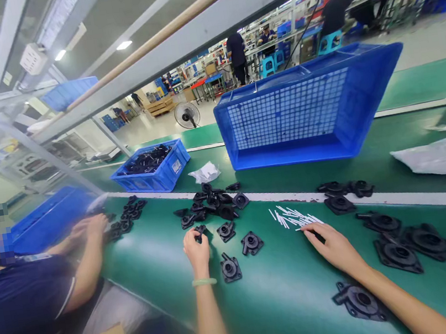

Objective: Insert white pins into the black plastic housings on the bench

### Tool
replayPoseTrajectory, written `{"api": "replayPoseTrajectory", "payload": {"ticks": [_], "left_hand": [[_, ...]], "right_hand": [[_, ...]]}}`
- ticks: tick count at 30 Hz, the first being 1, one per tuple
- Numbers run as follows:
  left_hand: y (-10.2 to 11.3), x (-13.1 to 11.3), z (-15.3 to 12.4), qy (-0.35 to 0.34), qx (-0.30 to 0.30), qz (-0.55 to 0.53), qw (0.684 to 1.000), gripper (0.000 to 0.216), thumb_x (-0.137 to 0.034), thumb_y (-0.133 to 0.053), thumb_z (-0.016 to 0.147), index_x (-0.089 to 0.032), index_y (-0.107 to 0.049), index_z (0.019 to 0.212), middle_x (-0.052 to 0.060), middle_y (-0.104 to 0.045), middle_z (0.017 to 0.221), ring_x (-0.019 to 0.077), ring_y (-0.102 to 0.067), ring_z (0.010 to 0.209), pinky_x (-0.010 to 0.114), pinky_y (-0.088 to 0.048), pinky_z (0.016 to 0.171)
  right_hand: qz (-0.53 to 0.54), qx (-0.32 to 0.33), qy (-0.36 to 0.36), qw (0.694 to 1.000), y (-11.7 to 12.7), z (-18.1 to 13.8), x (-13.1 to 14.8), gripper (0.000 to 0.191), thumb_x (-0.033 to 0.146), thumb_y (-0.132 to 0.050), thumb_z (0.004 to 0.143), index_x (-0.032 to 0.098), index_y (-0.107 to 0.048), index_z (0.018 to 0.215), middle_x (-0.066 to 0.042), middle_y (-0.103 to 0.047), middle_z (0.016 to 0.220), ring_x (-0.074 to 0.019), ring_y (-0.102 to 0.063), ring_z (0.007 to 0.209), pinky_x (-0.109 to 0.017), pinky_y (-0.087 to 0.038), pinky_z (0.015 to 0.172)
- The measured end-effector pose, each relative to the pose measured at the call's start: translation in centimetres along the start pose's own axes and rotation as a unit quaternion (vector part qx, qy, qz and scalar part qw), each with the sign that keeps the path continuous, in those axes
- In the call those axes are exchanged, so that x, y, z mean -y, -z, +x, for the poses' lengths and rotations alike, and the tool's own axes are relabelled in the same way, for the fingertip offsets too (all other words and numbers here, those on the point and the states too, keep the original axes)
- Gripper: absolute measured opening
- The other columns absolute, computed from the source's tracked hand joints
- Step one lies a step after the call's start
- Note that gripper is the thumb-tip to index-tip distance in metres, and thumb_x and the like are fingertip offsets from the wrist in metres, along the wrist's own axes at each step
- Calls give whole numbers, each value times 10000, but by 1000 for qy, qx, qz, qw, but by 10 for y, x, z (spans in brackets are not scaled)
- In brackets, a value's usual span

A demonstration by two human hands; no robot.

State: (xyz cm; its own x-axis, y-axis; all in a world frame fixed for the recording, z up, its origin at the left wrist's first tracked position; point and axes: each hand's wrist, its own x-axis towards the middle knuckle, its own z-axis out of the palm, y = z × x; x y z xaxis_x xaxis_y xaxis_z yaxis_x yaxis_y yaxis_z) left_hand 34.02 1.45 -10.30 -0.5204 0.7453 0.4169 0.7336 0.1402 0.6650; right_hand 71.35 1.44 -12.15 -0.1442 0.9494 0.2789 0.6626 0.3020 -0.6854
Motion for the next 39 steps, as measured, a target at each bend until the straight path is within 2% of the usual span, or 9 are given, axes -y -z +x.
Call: {"api": "replayPoseTrajectory", "payload": {"ticks": [4, 8, 14, 18, 24, 28, 31, 34, 39], "left_hand": [[0, -7, -2, 1, 5, 23, 1000, 121, -319, -542, 798, -200, -526, 786, 66, -621, 938, 283, -518, 1005, 447, -386, 897], [-5, -4, -3, -2, 24, 25, 999, 293, -360, -514, 822, -192, -571, 1055, 115, -573, 1142, 313, -473, 1107, 489, -365, 940], [-13, 5, -3, -22, 72, -48, 996, 243, -364, -573, 757, -184, -661, 893, 125, -597, 1063, 305, -523, 1050, 467, -381, 970], [-13, 9, 1, -2, 48, -122, 991, 252, -395, -610, 705, -172, -633, 819, 119, -617, 962, 305, -553, 996, 477, -393, 969], [-12, 0, 0, 64, -4, -275, 959, 370, -451, -535, 791, -149, -575, 999, 121, -631, 1022, 245, -604, 978, 429, -467, 915], [-9, -17, -5, 80, -12, -352, 932, 331, -417, -601, 769, -158, -600, 976, 100, -639, 1029, 232, -598, 1004, 392, -468, 914], [-3, -31, -9, 101, -6, -405, 908, 316, -433, -617, 760, -171, -595, 934, 87, -638, 1013, 247, -617, 971, 349, -523, 772], [4, -52, -17, 137, 37, -509, 849, 272, -412, -614, 768, -175, -567, 894, 78, -641, 1011, 264, -634, 973, 286, -538, 666], [7, -108, -47, 286, 226, -687, 629, 285, -260, -438, 881, -89, -603, 1038, 179, -610, 1148, 255, -631, 1002, 221, -549, 619]], "right_hand": [[8, -3, 3, 1000, -1, 0, 1, 319, 467, -393, 888, 244, -616, 939, -47, -650, 1004, -259, -571, 996, -424, -458, 885], [7, -11, 10, 1000, -1, 0, -1, 308, 455, -406, 887, 237, -617, 941, -53, -652, 999, -264, -573, 990, -427, -456, 882], [9, -54, 22, 998, -1, -2, 5, 252, 378, -414, 901, 226, -616, 906, -56, -657, 945, -251, -582, 914, -412, -463, 827], [12, -105, 21, 994, 0, -4, 10, 232, 337, -419, 905, 210, -611, 872, -65, -652, 898, -241, -580, 871, -392, -468, 791], [11, -159, 13, 987, 19, -4, 24, 202, 291, -412, 924, 199, -592, 942, -68, -636, 952, -230, -557, 933, -373, -451, 831], [-127, -48, 103, 985, 33, -5, 36, 146, 225, -456, 924, 193, -598, 929, -69, -608, 952, -221, -522, 916, -352, -426, 829], [-251, 45, 115, 960, 31, -6, 37, 79, 195, -528, 890, 179, -602, 867, -74, -575, 916, -224, -498, 861, -336, -418, 757], [-276, 51, 102, 954, 20, -4, 34, 50, 162, -548, 868, 156, -597, 864, -97, -561, 913, -239, -490, 858, -342, -406, 732], [-266, 53, 95, 958, 11, -1, 34, 122, 116, -496, 869, 144, -568, 774, -109, -555, 851, -252, -490, 845, -355, -404, 732]]}}
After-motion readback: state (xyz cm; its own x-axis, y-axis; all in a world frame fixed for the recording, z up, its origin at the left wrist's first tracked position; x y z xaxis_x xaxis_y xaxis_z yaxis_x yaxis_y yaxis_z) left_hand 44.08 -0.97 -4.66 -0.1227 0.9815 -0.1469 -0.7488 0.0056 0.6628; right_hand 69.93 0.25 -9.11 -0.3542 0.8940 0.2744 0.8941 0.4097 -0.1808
